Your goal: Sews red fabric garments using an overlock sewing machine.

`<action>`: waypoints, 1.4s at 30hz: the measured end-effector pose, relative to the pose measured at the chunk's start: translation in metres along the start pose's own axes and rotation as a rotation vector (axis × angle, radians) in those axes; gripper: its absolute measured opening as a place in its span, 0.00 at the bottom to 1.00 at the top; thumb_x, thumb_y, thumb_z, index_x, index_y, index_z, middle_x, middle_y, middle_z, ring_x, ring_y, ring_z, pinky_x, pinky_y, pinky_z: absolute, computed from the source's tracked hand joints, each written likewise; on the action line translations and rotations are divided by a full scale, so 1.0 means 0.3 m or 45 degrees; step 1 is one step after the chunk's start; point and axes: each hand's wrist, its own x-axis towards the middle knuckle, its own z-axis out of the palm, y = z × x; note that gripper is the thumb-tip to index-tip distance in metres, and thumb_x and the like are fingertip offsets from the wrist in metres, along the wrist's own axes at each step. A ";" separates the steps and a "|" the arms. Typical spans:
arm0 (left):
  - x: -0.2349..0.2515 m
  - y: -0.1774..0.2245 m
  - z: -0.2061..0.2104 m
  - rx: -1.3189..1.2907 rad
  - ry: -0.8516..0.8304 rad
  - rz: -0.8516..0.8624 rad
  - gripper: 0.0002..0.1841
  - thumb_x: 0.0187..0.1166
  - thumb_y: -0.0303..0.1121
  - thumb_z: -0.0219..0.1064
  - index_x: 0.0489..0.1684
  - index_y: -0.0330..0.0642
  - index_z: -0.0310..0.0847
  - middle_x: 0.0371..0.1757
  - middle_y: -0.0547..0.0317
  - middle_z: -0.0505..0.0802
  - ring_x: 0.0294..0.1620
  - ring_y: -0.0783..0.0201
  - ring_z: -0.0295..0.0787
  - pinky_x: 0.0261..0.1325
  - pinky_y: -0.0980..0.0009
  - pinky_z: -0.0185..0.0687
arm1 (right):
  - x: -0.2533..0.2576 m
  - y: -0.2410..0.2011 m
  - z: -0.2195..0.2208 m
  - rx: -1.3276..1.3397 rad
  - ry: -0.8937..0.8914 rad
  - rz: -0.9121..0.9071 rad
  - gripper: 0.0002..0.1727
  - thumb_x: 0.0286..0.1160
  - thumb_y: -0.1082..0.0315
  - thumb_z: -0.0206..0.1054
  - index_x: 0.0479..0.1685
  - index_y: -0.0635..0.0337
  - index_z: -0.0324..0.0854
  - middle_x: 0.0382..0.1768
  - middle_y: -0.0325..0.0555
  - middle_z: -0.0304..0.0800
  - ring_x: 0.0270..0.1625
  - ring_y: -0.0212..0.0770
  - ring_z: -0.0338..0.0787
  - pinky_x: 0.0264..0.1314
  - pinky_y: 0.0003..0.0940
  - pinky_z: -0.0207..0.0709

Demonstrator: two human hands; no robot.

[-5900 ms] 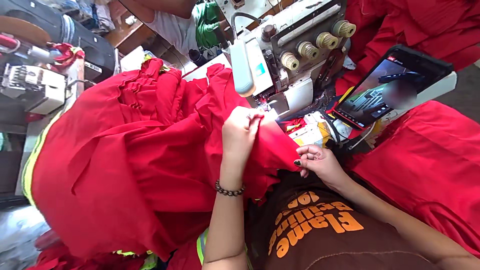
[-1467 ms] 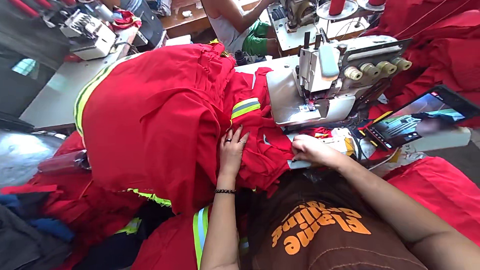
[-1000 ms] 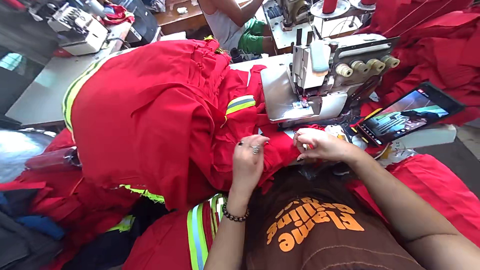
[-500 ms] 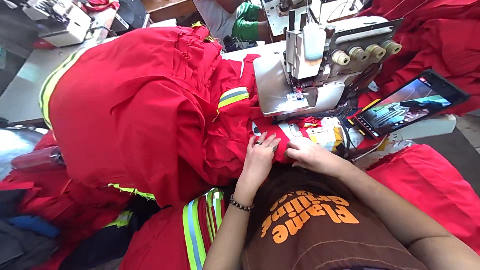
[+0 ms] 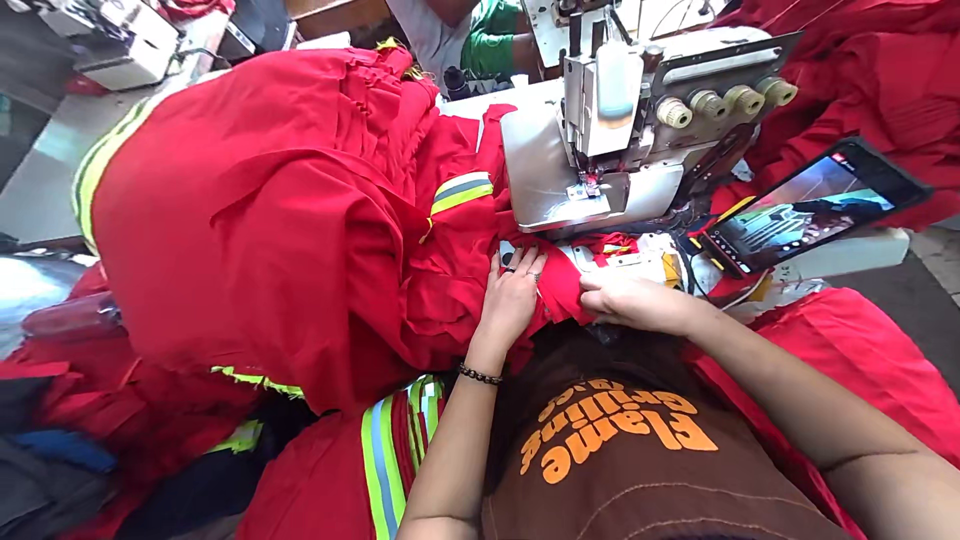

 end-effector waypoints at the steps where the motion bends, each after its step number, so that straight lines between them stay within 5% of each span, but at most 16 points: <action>1: -0.008 0.002 -0.021 -0.133 0.089 -0.014 0.20 0.86 0.28 0.56 0.73 0.42 0.83 0.80 0.49 0.83 0.86 0.49 0.71 0.88 0.36 0.52 | 0.016 -0.012 -0.045 -0.005 0.137 -0.017 0.07 0.77 0.70 0.69 0.32 0.63 0.84 0.39 0.51 0.86 0.49 0.50 0.88 0.58 0.49 0.82; 3: -0.020 0.038 -0.104 -0.479 0.342 -0.140 0.14 0.87 0.32 0.59 0.53 0.39 0.92 0.61 0.52 0.93 0.69 0.55 0.86 0.76 0.49 0.74 | 0.078 -0.061 -0.151 -0.051 0.501 -0.031 0.05 0.78 0.71 0.68 0.38 0.65 0.86 0.43 0.50 0.91 0.51 0.45 0.91 0.60 0.42 0.85; 5: -0.018 0.090 -0.227 -1.006 0.338 -0.329 0.26 0.94 0.43 0.47 0.37 0.38 0.90 0.38 0.60 0.95 0.43 0.68 0.92 0.53 0.64 0.87 | 0.159 -0.133 -0.229 -0.115 0.832 -0.032 0.05 0.79 0.74 0.65 0.45 0.65 0.84 0.41 0.48 0.92 0.44 0.39 0.92 0.51 0.34 0.87; 6: 0.000 0.097 -0.283 -1.353 0.210 -0.366 0.34 0.94 0.54 0.40 0.37 0.37 0.89 0.34 0.58 0.96 0.35 0.66 0.94 0.45 0.65 0.91 | 0.202 -0.167 -0.251 -0.130 0.933 -0.067 0.05 0.79 0.76 0.65 0.46 0.67 0.84 0.40 0.48 0.92 0.42 0.39 0.92 0.49 0.35 0.87; 8: 0.060 0.075 -0.370 -1.916 -0.032 -0.403 0.36 0.88 0.65 0.43 0.53 0.40 0.84 0.41 0.53 0.97 0.34 0.62 0.96 0.39 0.65 0.94 | 0.283 -0.226 -0.263 -0.095 0.958 -0.192 0.05 0.78 0.77 0.67 0.47 0.66 0.86 0.42 0.49 0.93 0.49 0.43 0.93 0.58 0.40 0.88; 10: 0.145 0.040 -0.435 -2.092 0.037 -0.579 0.23 0.90 0.53 0.53 0.59 0.44 0.82 0.43 0.57 0.95 0.37 0.66 0.94 0.39 0.69 0.93 | 0.327 -0.272 -0.235 -0.062 0.851 -0.305 0.06 0.81 0.76 0.64 0.48 0.63 0.85 0.45 0.47 0.92 0.55 0.44 0.91 0.65 0.44 0.85; 12: 0.258 -0.018 -0.476 -2.117 0.149 -0.611 0.15 0.91 0.33 0.55 0.65 0.36 0.79 0.48 0.49 0.97 0.40 0.61 0.97 0.44 0.67 0.94 | 0.311 -0.312 -0.188 -0.036 0.745 -0.321 0.10 0.84 0.76 0.59 0.54 0.61 0.84 0.45 0.46 0.92 0.55 0.44 0.91 0.65 0.44 0.83; 15: 0.405 -0.084 -0.490 -2.092 0.343 -0.692 0.12 0.87 0.25 0.58 0.64 0.35 0.74 0.50 0.47 0.96 0.41 0.60 0.97 0.46 0.66 0.93 | 0.207 -0.327 -0.119 0.052 0.581 -0.222 0.13 0.87 0.68 0.62 0.65 0.59 0.82 0.45 0.48 0.92 0.51 0.45 0.91 0.65 0.41 0.83; 19: 0.538 -0.154 -0.430 -2.036 0.629 -0.845 0.19 0.85 0.26 0.62 0.72 0.33 0.68 0.52 0.44 0.92 0.47 0.55 0.95 0.51 0.59 0.93 | 0.032 -0.301 -0.048 0.067 0.416 -0.119 0.07 0.83 0.66 0.66 0.48 0.58 0.87 0.40 0.45 0.93 0.47 0.42 0.93 0.58 0.37 0.87; 22: 0.550 -0.143 -0.363 -1.847 0.798 -0.943 0.16 0.81 0.23 0.63 0.66 0.33 0.75 0.52 0.45 0.91 0.47 0.58 0.92 0.52 0.59 0.90 | -0.067 -0.314 -0.033 0.110 0.266 -0.086 0.06 0.81 0.68 0.67 0.40 0.58 0.88 0.35 0.44 0.93 0.43 0.41 0.95 0.51 0.37 0.89; 27: 0.386 0.007 -0.263 -1.661 0.835 -0.669 0.15 0.89 0.38 0.60 0.63 0.38 0.81 0.57 0.54 0.91 0.54 0.66 0.89 0.60 0.60 0.86 | -0.074 -0.345 -0.131 0.275 0.124 -0.272 0.08 0.84 0.66 0.65 0.41 0.58 0.88 0.33 0.43 0.93 0.38 0.38 0.93 0.43 0.32 0.87; 31: 0.289 0.078 -0.235 -1.701 0.925 -0.522 0.10 0.82 0.24 0.67 0.56 0.36 0.87 0.50 0.57 0.94 0.48 0.68 0.91 0.55 0.67 0.88 | 0.020 -0.375 -0.223 0.393 0.340 -0.354 0.08 0.85 0.67 0.65 0.44 0.59 0.89 0.41 0.44 0.93 0.46 0.35 0.92 0.51 0.28 0.86; 34: 0.196 0.148 -0.261 -1.690 0.895 -0.467 0.07 0.79 0.24 0.69 0.49 0.36 0.90 0.42 0.57 0.95 0.42 0.68 0.92 0.49 0.67 0.90 | 0.110 -0.355 -0.248 0.365 0.658 -0.159 0.09 0.85 0.68 0.65 0.45 0.61 0.90 0.46 0.44 0.93 0.53 0.32 0.91 0.60 0.26 0.85; 42: 0.054 0.256 -0.296 -2.033 0.662 -0.419 0.08 0.81 0.21 0.64 0.38 0.34 0.92 0.33 0.56 0.95 0.34 0.71 0.92 0.43 0.72 0.90 | 0.176 -0.274 -0.186 0.288 1.206 0.262 0.05 0.74 0.71 0.72 0.42 0.60 0.92 0.40 0.39 0.92 0.45 0.26 0.90 0.48 0.21 0.88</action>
